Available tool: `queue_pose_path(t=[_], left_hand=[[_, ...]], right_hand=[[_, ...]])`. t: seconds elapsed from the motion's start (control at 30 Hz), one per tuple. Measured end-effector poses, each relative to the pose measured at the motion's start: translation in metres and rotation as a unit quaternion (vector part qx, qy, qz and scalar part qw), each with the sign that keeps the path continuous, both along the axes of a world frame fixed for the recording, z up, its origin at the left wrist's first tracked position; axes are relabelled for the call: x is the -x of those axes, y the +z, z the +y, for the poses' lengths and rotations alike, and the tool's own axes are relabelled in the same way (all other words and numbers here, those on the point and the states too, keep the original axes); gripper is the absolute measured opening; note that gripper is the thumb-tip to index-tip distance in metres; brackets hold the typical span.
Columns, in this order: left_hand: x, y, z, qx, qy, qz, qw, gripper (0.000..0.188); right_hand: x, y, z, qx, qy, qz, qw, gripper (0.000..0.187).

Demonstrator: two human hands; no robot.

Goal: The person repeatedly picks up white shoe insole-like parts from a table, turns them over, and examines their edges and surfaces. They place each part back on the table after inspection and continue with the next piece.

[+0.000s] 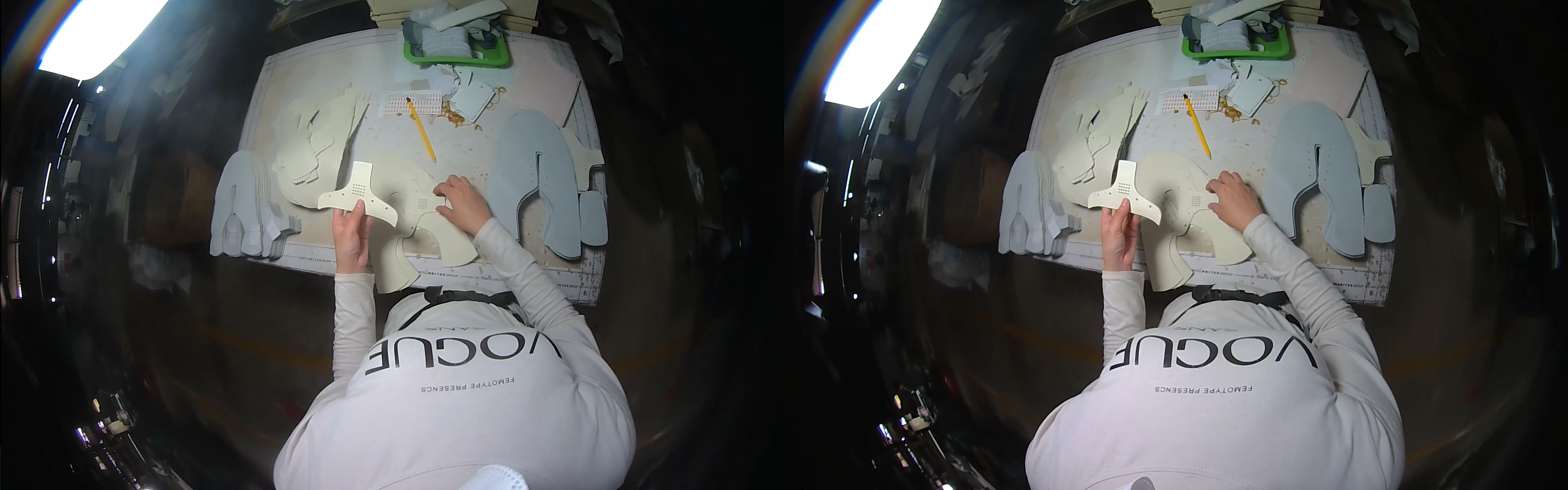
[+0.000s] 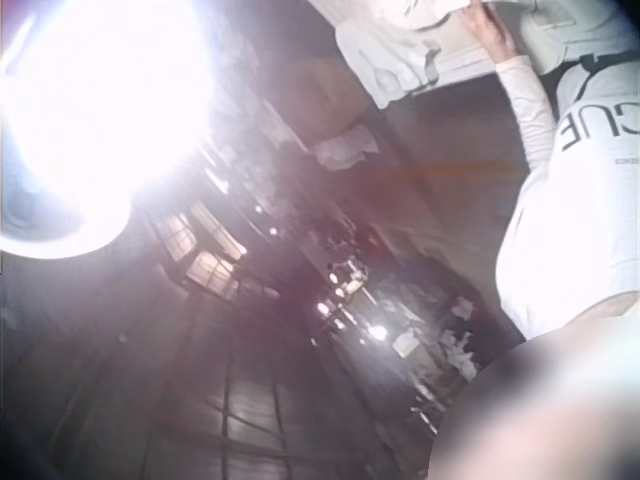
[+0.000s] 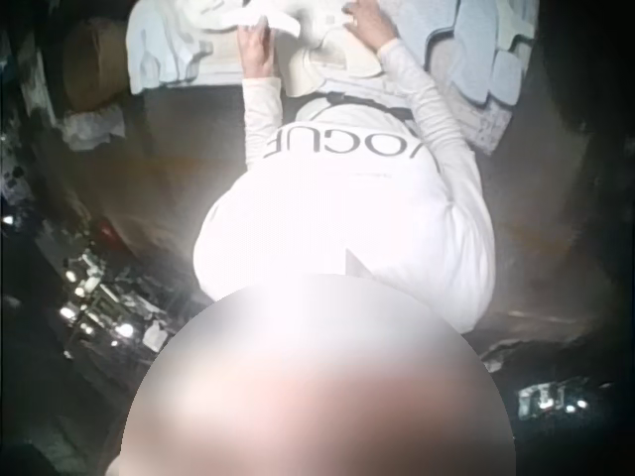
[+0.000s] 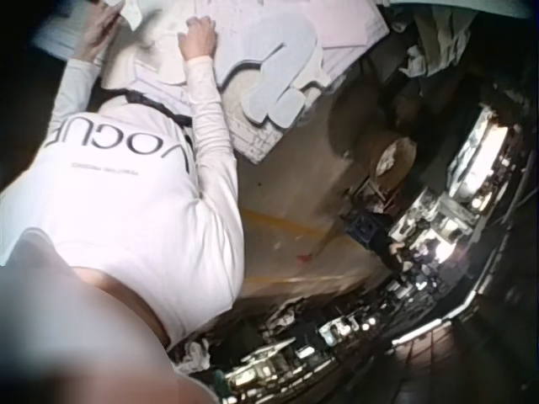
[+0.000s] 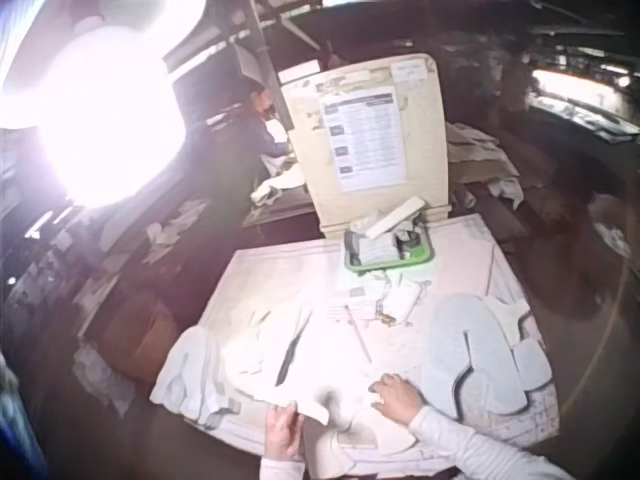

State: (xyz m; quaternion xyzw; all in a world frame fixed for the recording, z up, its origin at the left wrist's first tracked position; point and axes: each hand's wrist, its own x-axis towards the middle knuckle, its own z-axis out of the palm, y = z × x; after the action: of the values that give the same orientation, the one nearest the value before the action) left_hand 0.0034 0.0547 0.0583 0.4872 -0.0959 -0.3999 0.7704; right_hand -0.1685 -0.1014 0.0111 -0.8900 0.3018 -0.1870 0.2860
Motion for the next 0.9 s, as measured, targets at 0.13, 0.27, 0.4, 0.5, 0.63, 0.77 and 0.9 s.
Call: queue_pose_path(t=[0.13,0.27,0.4,0.5,0.63,0.77,0.9], left_hand=[[0.017,-0.003,0.01,-0.028,-0.036,0.003,0.999,0.044],[0.026,-0.009,0.012,-0.023,-0.073,0.022,0.997,0.052],[0.032,-0.009,0.005,-0.042,-0.123,0.027,0.991,0.056],[0.043,-0.004,-0.005,-0.006,-0.162,0.035,0.986,0.057],[0.057,0.007,-0.021,-0.007,-0.219,0.029,0.975,0.055],[0.066,0.013,-0.03,0.008,-0.242,0.039,0.969,0.052],[0.071,0.015,-0.034,-0.004,-0.244,0.02,0.97,0.048]], right_hand=[[-0.013,-0.013,0.002,-0.098,-0.039,0.044,0.993,0.019],[-0.008,-0.003,-0.012,-0.12,-0.01,0.045,0.992,0.025],[0.001,0.033,-0.028,-0.21,-0.077,-0.143,0.964,0.017],[0.013,0.066,-0.037,-0.269,-0.092,-0.285,0.915,0.014],[0.022,0.083,-0.034,-0.393,0.002,-0.34,0.854,0.015],[0.019,0.073,-0.022,-0.457,-0.016,-0.275,0.846,0.019],[0.025,0.065,-0.019,-0.436,-0.031,-0.298,0.849,0.02]])
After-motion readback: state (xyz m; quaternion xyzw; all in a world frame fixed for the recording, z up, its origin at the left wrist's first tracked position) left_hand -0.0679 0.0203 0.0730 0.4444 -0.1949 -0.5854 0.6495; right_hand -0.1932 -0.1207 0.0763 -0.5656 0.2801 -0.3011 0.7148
